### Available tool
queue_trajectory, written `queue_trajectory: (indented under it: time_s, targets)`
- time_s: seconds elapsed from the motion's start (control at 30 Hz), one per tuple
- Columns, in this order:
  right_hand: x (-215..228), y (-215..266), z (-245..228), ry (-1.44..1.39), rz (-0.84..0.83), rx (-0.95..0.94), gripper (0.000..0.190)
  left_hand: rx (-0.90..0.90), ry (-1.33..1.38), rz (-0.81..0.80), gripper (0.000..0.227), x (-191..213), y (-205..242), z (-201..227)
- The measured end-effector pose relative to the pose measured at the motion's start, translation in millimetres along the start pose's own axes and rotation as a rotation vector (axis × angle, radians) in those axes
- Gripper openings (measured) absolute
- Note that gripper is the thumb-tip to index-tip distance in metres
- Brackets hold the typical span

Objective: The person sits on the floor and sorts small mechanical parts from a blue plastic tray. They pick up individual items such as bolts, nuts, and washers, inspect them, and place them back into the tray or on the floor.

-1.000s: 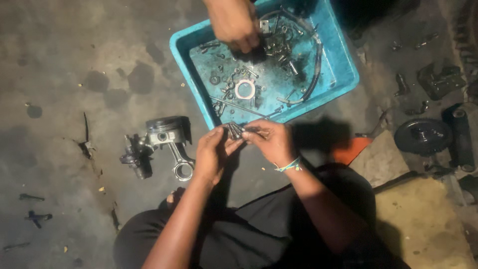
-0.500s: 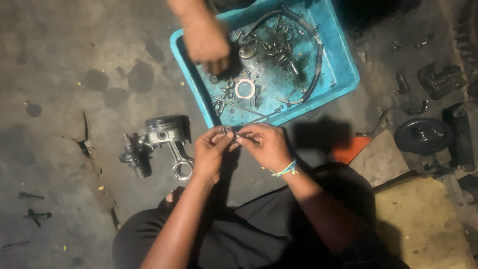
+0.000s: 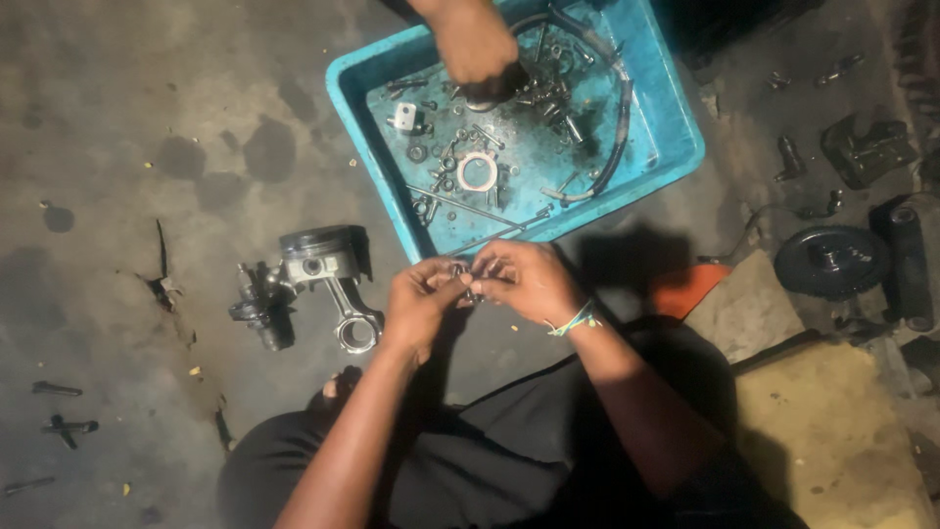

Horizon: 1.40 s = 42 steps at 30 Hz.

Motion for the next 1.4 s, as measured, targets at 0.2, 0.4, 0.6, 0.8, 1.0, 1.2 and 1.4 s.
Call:
queue_trajectory:
  time_s: [0.2, 0.4, 0.6, 0.8, 1.0, 1.2, 1.4]
  targets:
    - [8.0, 3.0, -4.9, -0.083, -0.115, 0.002, 0.038, 0.088, -0.093, -0.086, 0.048, -7.5, 0.8, -1.8]
    - [11.3, 4.2, -9.8, -0.031, -0.199, -0.094, 0.030, 0.124, -0.153, -0.190, 0.059, -18.1, 5.8, -5.3]
    - [2.2, 5.5, -11.3, 0.128, -0.271, -0.139, 0.019, 0.186, -0.261, -0.236, 0.067, -24.2, 10.0, -7.1]
    - [4.6, 5.1, -5.6, 0.140, -0.297, -0.121, 0.018, 0.163, -0.409, -0.218, 0.065, -25.9, 11.3, -2.1]
    - [7.9, 1.7, 2.5, 0.177, -0.262, -0.063, 0.019, 0.093, -0.384, -0.283, 0.059, -29.6, 13.6, 2.0]
    - [16.0, 0.1, 6.6, 0.167, -0.185, -0.095, 0.021, 0.188, -0.246, -0.290, 0.056, -28.5, 12.1, -4.0]
    - [19.9, -2.5, 4.1, 0.183, -0.139, -0.002, 0.021, 0.206, -0.143, -0.266, 0.034, -24.4, 8.0, -9.2]
Point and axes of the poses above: each hand's wrist, its own y-axis away from the middle knuckle, its own x-axis out of the back of the hand, z = x × y, the point moved 7 cm from there along -y, towards the middle knuckle, and after that the axes turned 7 degrees about x, right-handed, at the moved point
